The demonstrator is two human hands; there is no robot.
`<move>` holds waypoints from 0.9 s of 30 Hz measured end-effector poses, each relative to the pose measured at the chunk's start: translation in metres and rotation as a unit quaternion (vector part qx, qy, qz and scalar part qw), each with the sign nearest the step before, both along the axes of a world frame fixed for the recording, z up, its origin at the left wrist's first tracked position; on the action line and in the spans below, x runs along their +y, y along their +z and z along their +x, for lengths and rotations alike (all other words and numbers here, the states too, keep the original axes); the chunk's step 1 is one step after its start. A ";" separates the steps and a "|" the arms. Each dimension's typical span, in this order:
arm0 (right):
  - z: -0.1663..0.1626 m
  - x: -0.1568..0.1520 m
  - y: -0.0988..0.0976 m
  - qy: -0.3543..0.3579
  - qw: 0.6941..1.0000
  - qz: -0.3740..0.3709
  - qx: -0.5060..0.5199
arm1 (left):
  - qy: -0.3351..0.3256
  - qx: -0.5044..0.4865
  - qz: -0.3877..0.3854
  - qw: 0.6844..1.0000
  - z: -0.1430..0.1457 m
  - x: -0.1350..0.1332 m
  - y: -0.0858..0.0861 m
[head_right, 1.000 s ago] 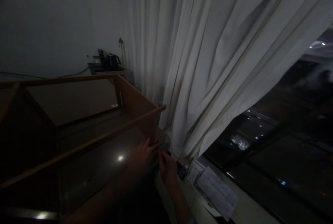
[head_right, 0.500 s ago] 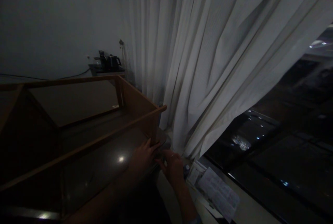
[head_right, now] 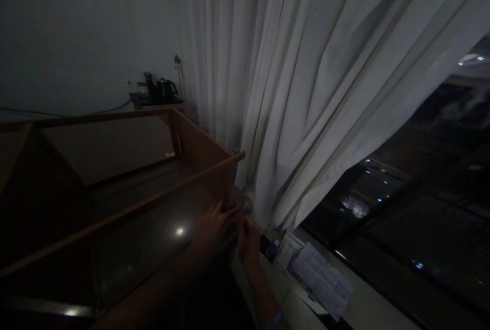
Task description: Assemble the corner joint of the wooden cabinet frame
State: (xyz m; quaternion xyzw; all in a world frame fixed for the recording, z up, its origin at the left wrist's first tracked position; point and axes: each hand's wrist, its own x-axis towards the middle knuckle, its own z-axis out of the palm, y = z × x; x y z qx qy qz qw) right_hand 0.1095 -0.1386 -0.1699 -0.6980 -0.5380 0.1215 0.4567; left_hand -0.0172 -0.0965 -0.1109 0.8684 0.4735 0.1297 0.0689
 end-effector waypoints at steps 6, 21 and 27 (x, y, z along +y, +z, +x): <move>0.004 0.001 0.004 0.037 0.998 -0.020 0.049 | -0.001 -0.003 -0.001 1.000 0.001 0.002 0.000; 0.034 -0.009 -0.001 0.056 0.925 0.026 -0.376 | 0.000 -0.022 -0.001 1.000 0.001 0.002 -0.002; 0.035 -0.008 -0.008 0.028 0.916 0.062 -0.396 | 0.002 -0.011 0.000 1.000 0.000 0.001 -0.004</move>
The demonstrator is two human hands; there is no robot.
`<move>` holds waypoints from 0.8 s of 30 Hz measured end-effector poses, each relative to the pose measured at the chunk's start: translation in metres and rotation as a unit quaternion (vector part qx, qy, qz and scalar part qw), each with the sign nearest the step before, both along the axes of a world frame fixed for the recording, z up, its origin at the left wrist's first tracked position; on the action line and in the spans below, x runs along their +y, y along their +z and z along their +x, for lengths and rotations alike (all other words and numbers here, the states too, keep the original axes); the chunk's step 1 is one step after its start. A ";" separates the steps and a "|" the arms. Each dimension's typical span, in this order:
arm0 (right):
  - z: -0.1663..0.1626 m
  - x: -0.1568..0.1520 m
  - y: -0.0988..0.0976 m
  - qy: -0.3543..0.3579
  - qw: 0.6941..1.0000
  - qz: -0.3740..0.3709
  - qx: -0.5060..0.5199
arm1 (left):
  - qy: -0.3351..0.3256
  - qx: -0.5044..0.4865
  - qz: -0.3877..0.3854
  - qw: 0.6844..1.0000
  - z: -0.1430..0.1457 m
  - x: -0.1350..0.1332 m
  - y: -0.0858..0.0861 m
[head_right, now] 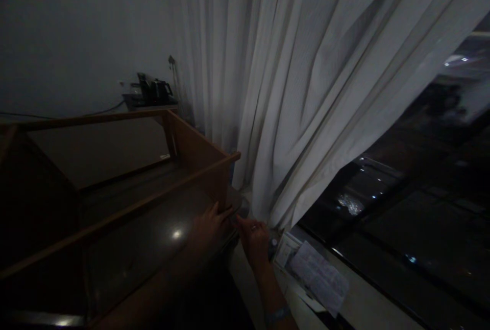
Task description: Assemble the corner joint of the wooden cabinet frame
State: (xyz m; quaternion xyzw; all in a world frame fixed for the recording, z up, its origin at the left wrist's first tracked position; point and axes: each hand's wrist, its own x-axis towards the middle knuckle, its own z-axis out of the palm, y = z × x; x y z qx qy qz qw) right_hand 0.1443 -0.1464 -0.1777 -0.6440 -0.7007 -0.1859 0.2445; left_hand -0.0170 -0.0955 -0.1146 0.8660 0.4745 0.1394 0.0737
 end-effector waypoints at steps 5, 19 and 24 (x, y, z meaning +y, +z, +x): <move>0.000 0.003 -0.003 -0.013 1.000 0.005 0.014 | -0.001 0.000 0.006 1.000 0.001 0.002 -0.003; -0.036 0.002 -0.002 0.012 0.884 -0.115 0.452 | -0.009 0.005 0.002 1.000 0.000 0.002 -0.004; -0.019 0.001 0.007 0.024 0.932 -0.119 0.340 | 0.002 -0.004 0.013 1.000 0.001 0.002 -0.006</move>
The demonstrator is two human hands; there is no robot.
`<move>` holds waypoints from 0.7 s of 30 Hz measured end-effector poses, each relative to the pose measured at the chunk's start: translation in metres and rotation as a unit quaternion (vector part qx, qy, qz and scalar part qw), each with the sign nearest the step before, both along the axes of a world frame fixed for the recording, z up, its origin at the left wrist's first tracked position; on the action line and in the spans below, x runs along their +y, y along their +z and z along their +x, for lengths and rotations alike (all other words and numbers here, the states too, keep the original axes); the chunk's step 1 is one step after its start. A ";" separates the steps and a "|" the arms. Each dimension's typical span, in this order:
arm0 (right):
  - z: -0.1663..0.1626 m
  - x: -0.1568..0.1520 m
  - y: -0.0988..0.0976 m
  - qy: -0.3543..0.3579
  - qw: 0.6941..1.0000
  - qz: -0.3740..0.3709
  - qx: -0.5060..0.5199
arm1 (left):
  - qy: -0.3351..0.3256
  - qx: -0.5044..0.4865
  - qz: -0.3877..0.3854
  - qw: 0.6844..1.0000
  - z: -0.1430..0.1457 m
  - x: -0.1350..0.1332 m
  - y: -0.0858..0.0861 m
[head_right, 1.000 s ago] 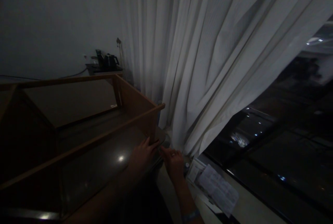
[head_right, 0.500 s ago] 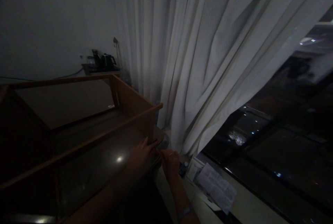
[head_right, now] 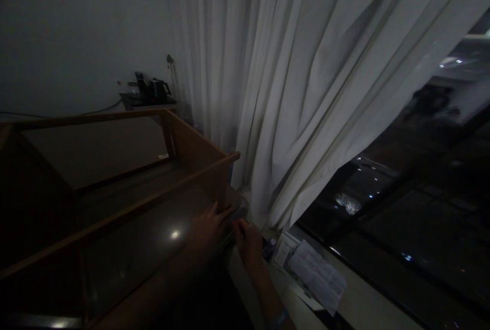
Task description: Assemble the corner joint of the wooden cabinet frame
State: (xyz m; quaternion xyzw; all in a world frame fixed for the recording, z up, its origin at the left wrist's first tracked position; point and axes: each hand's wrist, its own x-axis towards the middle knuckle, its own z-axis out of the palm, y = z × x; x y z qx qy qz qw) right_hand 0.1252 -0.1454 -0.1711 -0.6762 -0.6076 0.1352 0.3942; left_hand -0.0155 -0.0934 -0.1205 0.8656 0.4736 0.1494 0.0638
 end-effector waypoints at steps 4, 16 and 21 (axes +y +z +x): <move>0.000 0.001 0.002 0.001 1.000 0.006 -0.015 | -0.009 -0.008 0.004 1.000 0.000 0.001 0.000; -0.014 0.010 -0.015 0.003 0.986 -0.033 0.160 | -0.013 0.009 -0.006 1.000 -0.001 -0.001 0.006; 0.000 0.000 -0.007 -0.007 0.996 -0.004 -0.090 | -0.003 0.018 -0.013 1.000 -0.001 -0.001 0.008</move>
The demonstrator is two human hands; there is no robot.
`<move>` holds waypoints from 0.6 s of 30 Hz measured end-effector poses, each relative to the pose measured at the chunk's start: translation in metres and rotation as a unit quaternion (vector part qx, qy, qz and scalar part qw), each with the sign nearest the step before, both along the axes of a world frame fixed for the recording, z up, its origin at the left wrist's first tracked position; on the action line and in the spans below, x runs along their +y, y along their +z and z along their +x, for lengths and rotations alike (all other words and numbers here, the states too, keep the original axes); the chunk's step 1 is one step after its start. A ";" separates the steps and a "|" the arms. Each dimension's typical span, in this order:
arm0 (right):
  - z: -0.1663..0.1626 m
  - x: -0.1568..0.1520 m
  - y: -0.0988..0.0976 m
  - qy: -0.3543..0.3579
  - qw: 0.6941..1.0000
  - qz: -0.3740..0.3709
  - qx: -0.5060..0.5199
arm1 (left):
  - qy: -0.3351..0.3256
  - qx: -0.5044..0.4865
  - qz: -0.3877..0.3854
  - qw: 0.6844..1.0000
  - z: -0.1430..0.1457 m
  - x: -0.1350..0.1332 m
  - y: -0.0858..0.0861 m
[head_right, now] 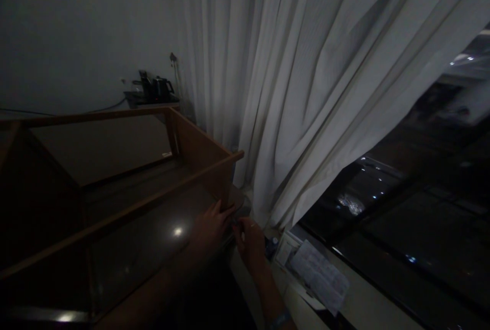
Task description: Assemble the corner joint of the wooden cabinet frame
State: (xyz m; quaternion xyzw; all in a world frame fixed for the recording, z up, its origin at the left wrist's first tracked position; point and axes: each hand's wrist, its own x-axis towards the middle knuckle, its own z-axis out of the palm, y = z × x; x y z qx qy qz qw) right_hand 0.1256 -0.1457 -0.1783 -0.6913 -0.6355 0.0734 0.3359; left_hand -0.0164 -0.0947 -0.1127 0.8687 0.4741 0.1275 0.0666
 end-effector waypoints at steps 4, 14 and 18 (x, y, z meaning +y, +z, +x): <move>0.007 0.001 0.002 0.036 0.987 0.022 -0.153 | -0.008 -0.005 0.005 1.000 0.000 0.000 -0.001; -0.018 0.011 -0.002 -0.043 0.982 0.036 0.181 | -0.003 -0.013 0.009 1.000 0.000 0.001 -0.004; -0.016 0.015 -0.008 -0.016 0.970 0.015 0.242 | -0.003 -0.005 -0.001 1.000 0.000 0.000 -0.002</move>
